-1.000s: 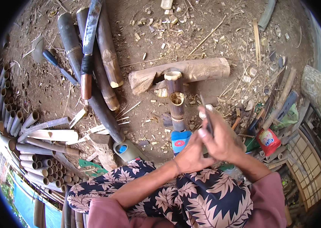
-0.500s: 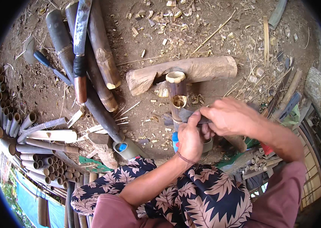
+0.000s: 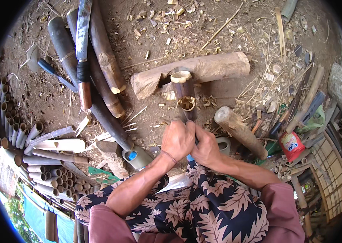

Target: The person carves and shapes a bamboo piece using a knife, then uses a wooden mallet to strike the knife for more forceful cuts, and later uses a different knife and the mallet to carve a hole into the side of a larger bamboo pole.

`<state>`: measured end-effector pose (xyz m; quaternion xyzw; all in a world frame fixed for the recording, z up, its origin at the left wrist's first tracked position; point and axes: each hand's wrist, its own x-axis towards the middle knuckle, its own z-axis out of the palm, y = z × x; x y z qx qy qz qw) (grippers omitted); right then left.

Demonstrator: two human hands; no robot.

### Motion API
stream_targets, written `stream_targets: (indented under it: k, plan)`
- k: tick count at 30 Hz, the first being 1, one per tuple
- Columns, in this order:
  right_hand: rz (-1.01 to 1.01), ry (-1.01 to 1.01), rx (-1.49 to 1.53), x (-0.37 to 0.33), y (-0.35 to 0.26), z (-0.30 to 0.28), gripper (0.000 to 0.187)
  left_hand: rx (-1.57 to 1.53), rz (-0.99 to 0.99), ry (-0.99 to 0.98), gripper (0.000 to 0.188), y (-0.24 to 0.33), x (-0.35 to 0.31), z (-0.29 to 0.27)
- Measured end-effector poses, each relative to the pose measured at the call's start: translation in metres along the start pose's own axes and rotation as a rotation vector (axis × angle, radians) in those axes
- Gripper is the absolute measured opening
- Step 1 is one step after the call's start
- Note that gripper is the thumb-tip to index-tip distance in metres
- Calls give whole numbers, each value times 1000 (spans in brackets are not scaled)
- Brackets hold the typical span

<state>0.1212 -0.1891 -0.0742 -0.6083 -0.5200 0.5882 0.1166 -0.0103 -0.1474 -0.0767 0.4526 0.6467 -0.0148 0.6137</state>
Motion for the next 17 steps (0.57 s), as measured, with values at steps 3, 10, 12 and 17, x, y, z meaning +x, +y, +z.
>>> stream_targets:
  k: [3,10,12,17]
  plan:
    - [13,43,39,0,10,14,48,124,10,24,38,-8,5,5]
    - [-86,48,-303,-11,-14,-43,47,-434,43,138,43,15,-16,30]
    - [-139,-47,-482,3,-17,-68,45,-594,-127,-8,51,17,-4,38]
    - [-276,-220,-702,46,-20,-98,50,-908,-139,73,60,22,13,45]
